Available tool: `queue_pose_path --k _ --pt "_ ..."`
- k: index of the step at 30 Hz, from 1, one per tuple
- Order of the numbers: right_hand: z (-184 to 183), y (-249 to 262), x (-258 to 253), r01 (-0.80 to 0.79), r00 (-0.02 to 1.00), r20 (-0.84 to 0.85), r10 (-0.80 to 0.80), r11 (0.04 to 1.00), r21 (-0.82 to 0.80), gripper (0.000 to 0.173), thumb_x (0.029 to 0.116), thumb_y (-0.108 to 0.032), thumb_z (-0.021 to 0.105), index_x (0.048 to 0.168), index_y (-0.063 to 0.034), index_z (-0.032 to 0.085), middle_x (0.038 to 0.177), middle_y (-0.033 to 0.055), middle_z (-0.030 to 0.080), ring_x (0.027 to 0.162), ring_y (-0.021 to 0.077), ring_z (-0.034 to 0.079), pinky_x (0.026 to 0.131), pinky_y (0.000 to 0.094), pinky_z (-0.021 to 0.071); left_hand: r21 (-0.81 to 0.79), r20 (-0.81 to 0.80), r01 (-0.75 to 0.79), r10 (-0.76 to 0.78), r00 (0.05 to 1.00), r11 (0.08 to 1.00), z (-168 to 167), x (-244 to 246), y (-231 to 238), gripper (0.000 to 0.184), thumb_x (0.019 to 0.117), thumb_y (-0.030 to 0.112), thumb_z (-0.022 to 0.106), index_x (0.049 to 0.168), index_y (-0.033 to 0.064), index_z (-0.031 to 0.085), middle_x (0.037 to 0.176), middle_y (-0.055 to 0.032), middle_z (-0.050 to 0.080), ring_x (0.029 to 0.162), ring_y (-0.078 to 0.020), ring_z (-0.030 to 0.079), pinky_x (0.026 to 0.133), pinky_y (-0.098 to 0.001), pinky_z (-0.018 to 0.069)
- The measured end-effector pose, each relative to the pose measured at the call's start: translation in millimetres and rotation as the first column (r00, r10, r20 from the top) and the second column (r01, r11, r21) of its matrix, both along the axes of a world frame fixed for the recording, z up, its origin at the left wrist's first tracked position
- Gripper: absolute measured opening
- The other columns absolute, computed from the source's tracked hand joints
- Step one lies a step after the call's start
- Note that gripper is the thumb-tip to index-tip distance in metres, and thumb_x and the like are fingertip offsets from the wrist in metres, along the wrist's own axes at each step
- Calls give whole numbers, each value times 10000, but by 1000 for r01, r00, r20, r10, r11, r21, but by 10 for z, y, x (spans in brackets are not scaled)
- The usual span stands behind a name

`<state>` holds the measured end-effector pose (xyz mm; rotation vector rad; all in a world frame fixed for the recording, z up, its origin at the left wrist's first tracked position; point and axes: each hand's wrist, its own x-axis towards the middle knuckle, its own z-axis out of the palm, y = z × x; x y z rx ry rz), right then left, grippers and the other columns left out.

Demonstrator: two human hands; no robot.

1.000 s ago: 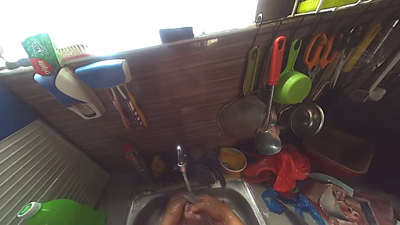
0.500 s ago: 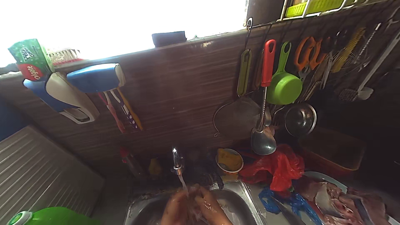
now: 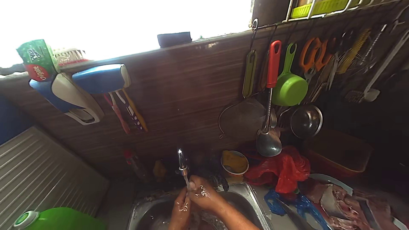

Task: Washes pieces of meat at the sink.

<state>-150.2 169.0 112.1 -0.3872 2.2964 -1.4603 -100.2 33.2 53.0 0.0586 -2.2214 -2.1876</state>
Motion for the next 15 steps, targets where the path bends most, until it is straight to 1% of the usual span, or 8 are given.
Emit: queue_pose_path --k 3,4,5,9,10,12,13,15 --pt "-2 -9 46 84 996 49 -77 983 -161 144 843 -122 696 902 -44 590 780 70 575 669 182 565 612 385 490 18 -8 -32 32 999 999 -88 -83 39 284 1038 117 482 1224 -49 617 977 -65 711 873 -78 679 835 -298 586" --pt "22 3 65 112 992 83 -97 971 -209 163 822 -116 720 856 -73 567 713 32 547 586 144 533 536 338 461 7 -18 -54 54 998 999 -137 -92 66 256 1024 120 499 1167 -37 641 924 -52 715 829 -75 681 801 -291 589" --pt "65 19 87 141 986 120 -113 956 -258 187 816 -117 734 829 -97 548 668 3 524 534 118 505 494 306 434 -25 -25 -66 65 998 998 -180 -84 85 248 1021 115 503 1128 -40 664 917 -59 722 844 -83 689 826 -298 592" --pt "287 94 152 274 952 252 -171 843 -462 201 795 -20 719 792 -118 543 612 -14 515 470 89 477 431 255 404 -223 5 -78 81 997 972 -270 1 130 278 1027 149 528 1086 -60 701 871 -87 712 806 -102 666 806 -328 573" --pt "328 115 165 293 945 282 -165 813 -504 211 788 -8 707 792 -118 527 598 -8 503 446 91 461 406 250 389 -233 19 -60 67 998 971 -305 20 130 283 1028 175 544 1080 -47 713 852 -78 712 779 -99 663 778 -328 575" --pt "380 156 204 324 930 342 -135 743 -586 218 789 3 691 811 -107 504 577 11 489 413 98 449 379 243 378 -162 47 -41 49 998 986 -358 23 134 273 1027 203 557 1041 -14 722 796 -27 697 724 -66 647 718 -292 572" --pt "389 177 230 336 923 367 -118 711 -618 220 798 5 686 830 -103 497 576 16 487 411 100 451 380 243 385 -125 68 -44 53 996 991 -359 14 139 256 1030 193 562 1025 -11 715 774 -15 684 704 -60 635 696 -282 566" --pt "414 216 288 368 908 408 -97 649 -666 217 817 2 679 853 -99 490 588 21 489 411 96 448 382 238 389 -144 88 -55 68 994 988 -331 -22 138 239 1025 182 563 1015 -12 702 768 -16 671 698 -57 625 685 -276 557"
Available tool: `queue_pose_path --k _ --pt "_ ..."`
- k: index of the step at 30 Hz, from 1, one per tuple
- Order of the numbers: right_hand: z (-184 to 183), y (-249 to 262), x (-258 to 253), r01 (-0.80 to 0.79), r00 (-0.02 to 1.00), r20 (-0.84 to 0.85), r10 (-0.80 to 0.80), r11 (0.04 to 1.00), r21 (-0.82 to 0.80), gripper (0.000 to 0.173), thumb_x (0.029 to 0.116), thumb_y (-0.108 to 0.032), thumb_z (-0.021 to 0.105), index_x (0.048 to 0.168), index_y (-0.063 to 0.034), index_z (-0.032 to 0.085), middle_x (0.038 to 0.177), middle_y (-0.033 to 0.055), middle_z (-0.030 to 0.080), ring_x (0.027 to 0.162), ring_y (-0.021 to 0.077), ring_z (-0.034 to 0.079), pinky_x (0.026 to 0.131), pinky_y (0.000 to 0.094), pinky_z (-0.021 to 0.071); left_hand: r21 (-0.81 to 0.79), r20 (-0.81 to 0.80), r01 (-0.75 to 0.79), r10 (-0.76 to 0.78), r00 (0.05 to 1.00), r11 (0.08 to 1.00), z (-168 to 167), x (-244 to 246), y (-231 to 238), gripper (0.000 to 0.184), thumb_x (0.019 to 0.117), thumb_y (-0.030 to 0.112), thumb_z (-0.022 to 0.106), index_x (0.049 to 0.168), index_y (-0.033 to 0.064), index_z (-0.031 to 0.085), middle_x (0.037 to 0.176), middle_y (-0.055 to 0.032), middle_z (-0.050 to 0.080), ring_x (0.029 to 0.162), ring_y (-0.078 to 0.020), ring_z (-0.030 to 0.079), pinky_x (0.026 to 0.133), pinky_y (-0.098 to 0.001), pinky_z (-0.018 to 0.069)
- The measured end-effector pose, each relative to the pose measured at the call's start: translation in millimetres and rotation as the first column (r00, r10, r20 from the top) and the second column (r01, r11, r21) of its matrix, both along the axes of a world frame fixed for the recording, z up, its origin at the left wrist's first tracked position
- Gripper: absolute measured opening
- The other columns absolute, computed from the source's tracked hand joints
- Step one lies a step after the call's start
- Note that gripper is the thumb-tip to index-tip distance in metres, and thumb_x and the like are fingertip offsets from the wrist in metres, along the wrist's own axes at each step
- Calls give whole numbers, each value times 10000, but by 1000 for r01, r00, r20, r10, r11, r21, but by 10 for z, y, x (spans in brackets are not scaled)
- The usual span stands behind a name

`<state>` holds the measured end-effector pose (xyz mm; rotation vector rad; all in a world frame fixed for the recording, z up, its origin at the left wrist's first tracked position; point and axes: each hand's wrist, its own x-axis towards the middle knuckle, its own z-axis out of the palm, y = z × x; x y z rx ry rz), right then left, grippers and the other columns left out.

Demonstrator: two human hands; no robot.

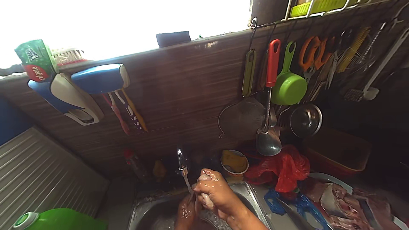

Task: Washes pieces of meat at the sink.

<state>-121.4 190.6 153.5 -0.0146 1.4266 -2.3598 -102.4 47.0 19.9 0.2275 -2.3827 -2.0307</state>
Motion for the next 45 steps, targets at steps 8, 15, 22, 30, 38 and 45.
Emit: queue_pose_path --k 8,15,22,30,38,45 --pt "413 339 -125 131 988 -58 -145 971 -200 171 908 29 615 859 -68 483 651 52 553 439 83 473 390 207 395 -188 113 148 -128 985 971 -251 98 -155 379 1066 291 502 974 17 747 833 -74 719 736 -152 671 719 -372 577" --pt "485 744 -152 170 965 -130 -227 922 -349 149 919 -19 585 804 -84 516 626 61 539 434 80 477 395 202 401 -324 269 344 -264 927 881 -416 255 -318 664 1098 482 308 894 5 722 756 -120 653 712 -237 631 715 -487 533" --pt "347 388 163 -222 943 -232 239 970 100 169 900 -116 671 832 -132 517 582 -18 537 430 84 523 396 242 451 -124 58 398 -394 917 909 -168 239 211 446 905 235 754 1257 -13 641 1122 -99 703 1028 -118 677 941 -314 565" --pt "852 466 151 -5 955 -296 -18 997 -77 164 942 -53 650 821 -30 542 643 111 613 490 129 604 452 234 512 -226 187 364 -327 926 903 -480 -56 369 368 1001 309 639 1196 3 691 1130 -149 711 1071 -215 670 996 -418 525" --pt "-96 598 -18 -104 934 -188 303 735 670 242 944 -282 659 965 -56 574 729 74 612 572 202 629 567 392 571 204 254 -52 -2 967 978 -3 -40 -109 211 984 76 594 1169 -21 624 920 -113 695 797 -175 678 725 -368 593" --pt "-1073 158 360 -131 925 -140 352 643 754 827 841 -347 820 1529 -76 450 1452 202 552 1317 317 566 1122 484 468 359 337 -127 -1 941 925 254 -28 -78 189 1024 101 552 1146 -38 591 848 -161 697 733 -234 702 672 -403 613"
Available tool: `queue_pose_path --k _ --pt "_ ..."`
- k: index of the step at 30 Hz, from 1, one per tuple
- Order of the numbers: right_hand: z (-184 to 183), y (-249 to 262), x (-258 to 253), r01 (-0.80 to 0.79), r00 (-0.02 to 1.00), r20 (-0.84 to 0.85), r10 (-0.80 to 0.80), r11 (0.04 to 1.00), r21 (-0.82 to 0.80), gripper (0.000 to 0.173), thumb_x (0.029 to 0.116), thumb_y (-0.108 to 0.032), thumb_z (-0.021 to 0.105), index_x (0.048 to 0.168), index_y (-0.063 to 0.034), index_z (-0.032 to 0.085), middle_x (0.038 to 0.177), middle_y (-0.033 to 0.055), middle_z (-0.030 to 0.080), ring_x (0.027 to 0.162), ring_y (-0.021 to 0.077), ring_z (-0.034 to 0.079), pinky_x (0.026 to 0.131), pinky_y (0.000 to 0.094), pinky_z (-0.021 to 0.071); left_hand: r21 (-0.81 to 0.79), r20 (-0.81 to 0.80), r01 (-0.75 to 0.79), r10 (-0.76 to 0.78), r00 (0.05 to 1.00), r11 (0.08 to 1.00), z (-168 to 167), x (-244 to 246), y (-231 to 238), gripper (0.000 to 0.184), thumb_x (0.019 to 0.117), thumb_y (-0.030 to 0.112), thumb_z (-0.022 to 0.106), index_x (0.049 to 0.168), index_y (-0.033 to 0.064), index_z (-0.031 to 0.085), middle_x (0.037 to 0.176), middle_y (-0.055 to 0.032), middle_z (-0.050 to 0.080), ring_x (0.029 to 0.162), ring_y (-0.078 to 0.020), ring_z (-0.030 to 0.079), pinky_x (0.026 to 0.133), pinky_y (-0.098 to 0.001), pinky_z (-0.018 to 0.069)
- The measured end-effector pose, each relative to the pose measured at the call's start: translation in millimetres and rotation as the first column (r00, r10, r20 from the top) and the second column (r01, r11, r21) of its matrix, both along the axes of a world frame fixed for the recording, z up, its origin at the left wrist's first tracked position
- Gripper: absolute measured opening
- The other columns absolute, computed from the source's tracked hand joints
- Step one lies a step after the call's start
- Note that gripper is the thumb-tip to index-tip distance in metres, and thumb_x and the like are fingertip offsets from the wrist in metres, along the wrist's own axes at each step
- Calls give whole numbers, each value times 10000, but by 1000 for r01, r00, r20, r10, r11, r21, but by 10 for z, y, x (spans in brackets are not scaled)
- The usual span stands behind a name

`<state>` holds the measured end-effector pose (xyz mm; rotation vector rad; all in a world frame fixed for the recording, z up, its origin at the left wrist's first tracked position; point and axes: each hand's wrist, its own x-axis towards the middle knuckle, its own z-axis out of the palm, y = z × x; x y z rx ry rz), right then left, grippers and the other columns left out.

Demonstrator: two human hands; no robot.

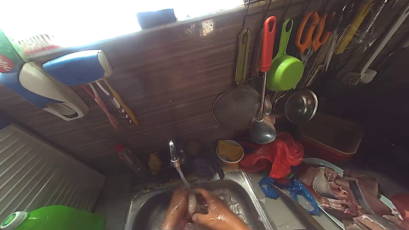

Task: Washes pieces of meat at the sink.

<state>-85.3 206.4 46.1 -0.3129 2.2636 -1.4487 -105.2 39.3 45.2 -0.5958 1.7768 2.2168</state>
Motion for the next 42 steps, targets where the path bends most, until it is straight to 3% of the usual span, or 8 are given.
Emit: queue_pose_path --k 7,13,15,19,24,34,38,42 --pt "-181 -208 -1 292 950 206 -236 904 -312 276 949 -78 576 1205 -32 669 1008 120 715 828 198 696 752 404 599 -14 23 -179 179 984 984 -102 -6 52 166 1004 124 587 948 -30 614 712 -129 643 596 -212 635 549 -376 565" --pt "-136 -296 -208 401 878 470 -91 676 -618 204 972 -184 688 1095 -37 618 718 30 596 531 71 501 483 230 429 -348 20 -157 175 984 924 -220 -22 -84 291 1036 281 599 1087 10 690 850 -150 680 654 -220 628 567 -400 539" --pt "-51 -375 -245 435 852 518 -78 656 -617 205 1015 -248 657 1094 -63 619 675 4 553 505 61 475 462 215 413 -420 -85 -132 106 991 898 -204 37 -133 399 1038 252 594 1345 -3 600 1076 -209 675 848 -268 667 741 -466 581" --pt "116 -516 -325 550 758 646 -87 618 -562 337 1084 -370 473 993 -94 644 653 15 546 516 104 503 477 257 442 -171 -277 -113 62 959 979 -44 255 -88 493 1023 205 557 1428 -61 469 1122 -180 668 878 -203 698 787 -383 614" --pt "110 -527 -395 495 804 588 -94 653 -573 85 1014 -45 539 1016 -23 621 713 39 600 565 118 576 526 266 517 -261 -301 -170 87 950 950 -121 300 -132 294 1016 103 547 1231 -93 590 923 -127 698 784 -150 697 758 -336 612" --pt "67 -441 -311 499 757 653 23 625 -600 424 1076 -453 493 884 -93 604 567 -8 474 418 65 409 394 210 356 -236 -193 -187 143 971 954 -301 125 -32 241 1037 75 483 1145 -51 658 921 -143 701 811 -188 686 748 -383 594" --pt "74 -393 -274 597 712 702 -6 531 -601 125 1012 -138 553 961 -50 624 685 60 606 529 118 559 487 248 480 -201 -227 -226 180 957 953 -246 170 -25 331 1024 97 480 1293 -63 587 1123 -189 662 964 -219 657 861 -407 563" --pt "118 -344 -327 548 749 663 -7 569 -613 110 944 -66 493 873 -66 577 715 65 620 587 151 600 529 285 514 -4 -291 -85 80 954 996 -174 239 -92 302 970 174 502 1159 -45 590 861 -89 690 764 -169 681 733 -353 601"
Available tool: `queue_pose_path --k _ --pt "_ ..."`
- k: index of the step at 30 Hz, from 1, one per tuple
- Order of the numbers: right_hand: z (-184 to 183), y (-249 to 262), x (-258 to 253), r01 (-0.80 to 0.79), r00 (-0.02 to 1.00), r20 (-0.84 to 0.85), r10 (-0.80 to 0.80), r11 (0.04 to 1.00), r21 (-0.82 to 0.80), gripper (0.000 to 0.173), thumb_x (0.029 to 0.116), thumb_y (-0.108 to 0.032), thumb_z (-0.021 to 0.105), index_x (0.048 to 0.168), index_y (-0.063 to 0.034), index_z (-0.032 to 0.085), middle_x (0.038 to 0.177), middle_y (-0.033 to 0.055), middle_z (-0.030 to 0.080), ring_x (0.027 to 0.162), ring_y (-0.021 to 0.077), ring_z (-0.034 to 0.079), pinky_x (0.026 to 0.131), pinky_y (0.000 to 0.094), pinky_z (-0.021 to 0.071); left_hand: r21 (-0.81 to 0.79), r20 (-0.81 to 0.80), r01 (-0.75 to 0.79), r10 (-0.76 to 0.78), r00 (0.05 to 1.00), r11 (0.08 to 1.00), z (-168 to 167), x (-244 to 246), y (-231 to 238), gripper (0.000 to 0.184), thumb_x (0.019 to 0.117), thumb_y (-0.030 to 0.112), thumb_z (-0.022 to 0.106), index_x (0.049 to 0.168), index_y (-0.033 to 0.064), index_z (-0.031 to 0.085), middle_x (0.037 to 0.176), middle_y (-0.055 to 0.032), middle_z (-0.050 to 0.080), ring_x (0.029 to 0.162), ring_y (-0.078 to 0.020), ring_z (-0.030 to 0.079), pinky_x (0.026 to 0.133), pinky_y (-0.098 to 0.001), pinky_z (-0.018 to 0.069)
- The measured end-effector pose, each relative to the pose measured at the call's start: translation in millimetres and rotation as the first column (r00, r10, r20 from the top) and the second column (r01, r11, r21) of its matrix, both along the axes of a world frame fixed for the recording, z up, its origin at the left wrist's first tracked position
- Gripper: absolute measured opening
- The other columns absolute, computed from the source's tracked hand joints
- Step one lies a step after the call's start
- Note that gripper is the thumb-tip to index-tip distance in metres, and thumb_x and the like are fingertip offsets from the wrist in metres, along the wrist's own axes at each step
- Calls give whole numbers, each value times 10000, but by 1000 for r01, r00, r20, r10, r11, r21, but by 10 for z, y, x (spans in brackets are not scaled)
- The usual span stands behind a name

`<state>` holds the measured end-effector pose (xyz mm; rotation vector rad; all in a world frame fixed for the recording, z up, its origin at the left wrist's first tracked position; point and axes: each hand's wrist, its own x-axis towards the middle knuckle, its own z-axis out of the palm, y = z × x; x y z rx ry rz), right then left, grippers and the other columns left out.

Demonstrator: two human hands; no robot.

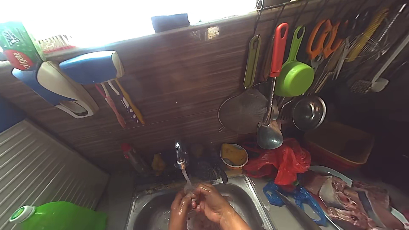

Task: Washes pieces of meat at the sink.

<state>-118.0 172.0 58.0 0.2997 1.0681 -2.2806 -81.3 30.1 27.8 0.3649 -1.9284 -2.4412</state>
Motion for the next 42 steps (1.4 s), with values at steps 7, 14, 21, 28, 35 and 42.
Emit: queue_pose_path --k 7,14,21,28,35,42 --pt "31 -4 -8 -94 954 -263 146 976 199 102 934 -106 653 1019 -53 671 595 -17 523 434 56 451 411 211 403 -356 216 219 -148 965 909 123 -189 -72 332 940 198 691 1184 -22 645 969 -134 719 863 -211 711 813 -409 611" --pt "-27 11 -107 57 850 -304 430 498 865 243 909 -221 691 1078 -51 733 1046 129 723 1003 263 688 919 502 549 -917 -185 -119 -142 972 381 276 -115 2 242 900 66 653 1115 17 751 1057 -183 731 1019 -348 707 921 -559 563" --pt "78 -94 -139 -23 858 -132 496 295 955 467 957 -370 684 1279 -33 652 1244 191 683 1193 330 645 1049 521 498 -328 -126 -174 139 982 928 417 -132 230 173 958 -19 562 1035 -48 714 807 -67 708 704 -103 668 681 -280 578" --pt "154 56 -313 -1 840 -137 525 253 967 324 880 -200 677 1171 -57 701 1158 180 698 1122 335 660 961 555 526 372 158 8 -72 985 928 360 -101 -25 174 986 84 545 1058 -48 634 884 -179 714 788 -261 713 753 -434 619" --pt "464 -34 -149 141 712 -248 657 213 967 245 949 -226 625 1130 -76 696 1079 151 718 1068 319 688 921 556 548 -663 355 278 -35 934 695 382 -386 -76 250 902 156 726 1132 61 713 988 -99 734 886 -219 713 838 -451 592" --pt "340 184 -214 -37 792 -353 497 617 786 448 867 -192 714 1283 -51 625 1183 141 671 1048 239 677 913 442 579 -693 176 211 -122 977 690 646 -415 -6 148 961 192 643 971 78 738 861 -61 733 784 -175 716 776 -427 607"
